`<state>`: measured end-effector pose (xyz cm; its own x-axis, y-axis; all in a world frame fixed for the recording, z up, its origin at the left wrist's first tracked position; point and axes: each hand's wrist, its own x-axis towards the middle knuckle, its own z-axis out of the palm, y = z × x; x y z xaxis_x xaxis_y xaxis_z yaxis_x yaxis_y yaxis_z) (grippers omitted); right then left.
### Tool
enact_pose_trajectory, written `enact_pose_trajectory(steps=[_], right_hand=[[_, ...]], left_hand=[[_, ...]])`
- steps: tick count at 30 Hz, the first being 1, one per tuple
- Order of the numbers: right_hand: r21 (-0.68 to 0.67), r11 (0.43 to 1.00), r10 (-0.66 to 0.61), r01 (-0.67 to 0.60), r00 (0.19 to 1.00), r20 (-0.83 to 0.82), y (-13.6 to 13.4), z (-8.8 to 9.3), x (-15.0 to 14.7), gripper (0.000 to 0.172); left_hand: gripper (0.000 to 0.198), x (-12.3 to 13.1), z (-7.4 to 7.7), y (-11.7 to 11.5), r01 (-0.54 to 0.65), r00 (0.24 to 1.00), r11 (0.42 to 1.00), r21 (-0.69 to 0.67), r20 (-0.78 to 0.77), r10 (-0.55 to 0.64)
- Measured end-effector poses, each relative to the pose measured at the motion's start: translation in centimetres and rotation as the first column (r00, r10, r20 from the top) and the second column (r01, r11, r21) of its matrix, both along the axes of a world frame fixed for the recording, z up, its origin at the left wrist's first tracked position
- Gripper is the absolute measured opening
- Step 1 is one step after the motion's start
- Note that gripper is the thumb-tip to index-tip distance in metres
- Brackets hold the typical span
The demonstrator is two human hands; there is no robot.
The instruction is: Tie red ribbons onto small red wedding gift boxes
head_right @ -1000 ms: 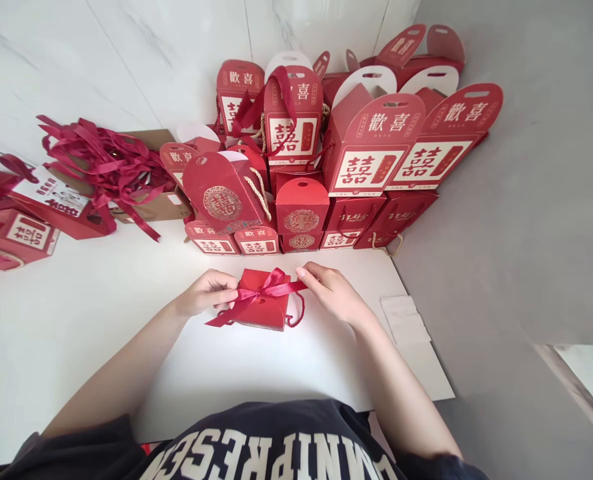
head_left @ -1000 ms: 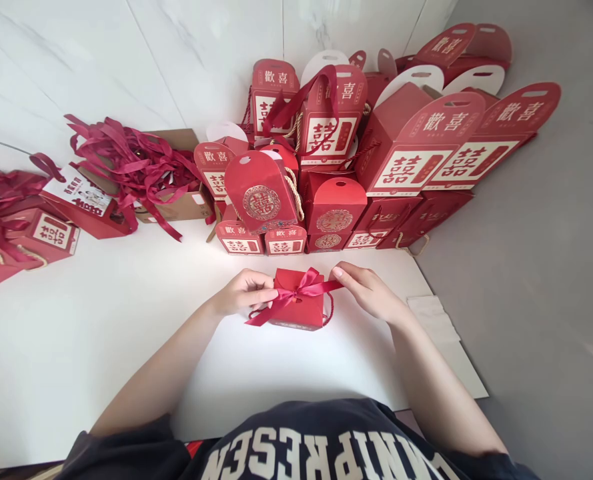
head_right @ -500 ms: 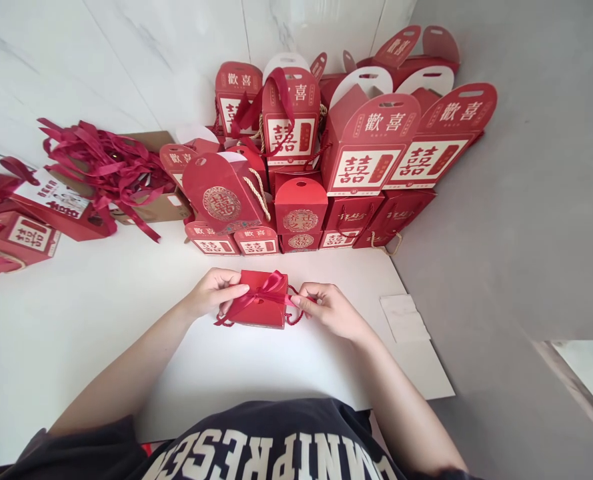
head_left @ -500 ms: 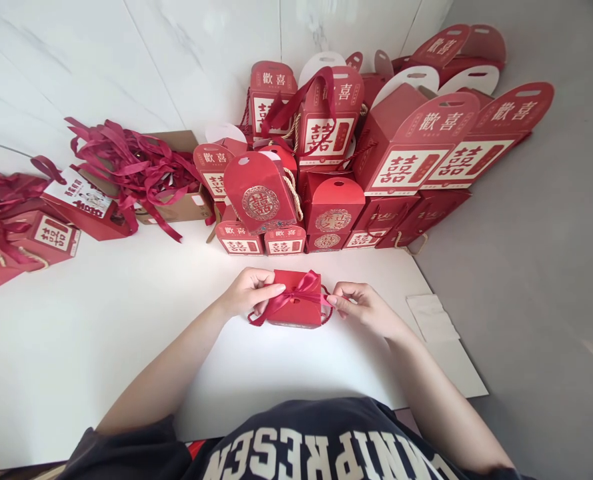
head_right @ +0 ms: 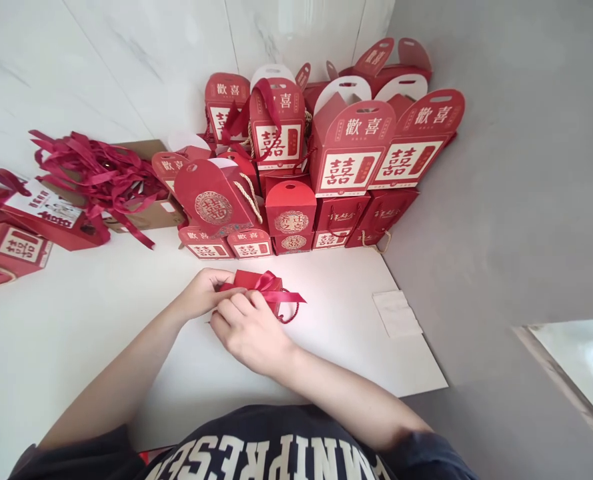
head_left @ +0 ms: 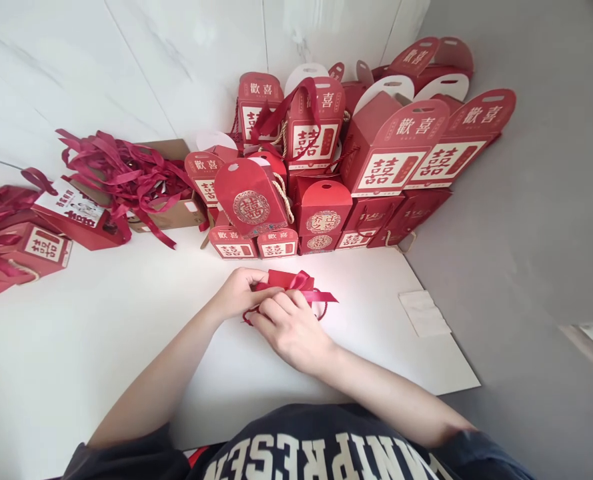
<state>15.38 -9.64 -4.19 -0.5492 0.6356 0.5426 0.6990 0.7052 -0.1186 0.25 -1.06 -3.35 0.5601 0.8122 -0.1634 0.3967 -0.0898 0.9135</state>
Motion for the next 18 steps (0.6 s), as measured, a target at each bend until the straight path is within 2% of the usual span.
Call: enact_pose_trajectory(steps=[6,13,15,18], right_hand=[[-0.095,0.983,0.117,-0.157,0.935,-0.334,-1.1,0.6,4.0,0.010],[-0.287,0.882,0.268,-0.374,0.898,-0.348,-1.5,0.5,7.5,0.012],[-0.342,0.868,0.225,-0.360,0.899,-0.376,-1.0,1.0,8.1,0.023],[-0.355,0.918,0.015,-0.176,0.911,-0.413,0.2,1.6,9.0,0.021]], left_hand=[[0.037,0.4,0.7,-0.6,-0.030,0.993,1.000,-0.006,-0.110,0.029],[0.039,0.6,1.1,-0.7,-0.024,0.982,0.995,0.094,-0.186,0.042],[0.036,0.7,1.3,-0.8,-0.011,0.984,0.998,0.065,-0.178,0.022],[0.037,0.6,1.7,-0.9,-0.001,0.985,1.000,-0.026,-0.174,-0.003]])
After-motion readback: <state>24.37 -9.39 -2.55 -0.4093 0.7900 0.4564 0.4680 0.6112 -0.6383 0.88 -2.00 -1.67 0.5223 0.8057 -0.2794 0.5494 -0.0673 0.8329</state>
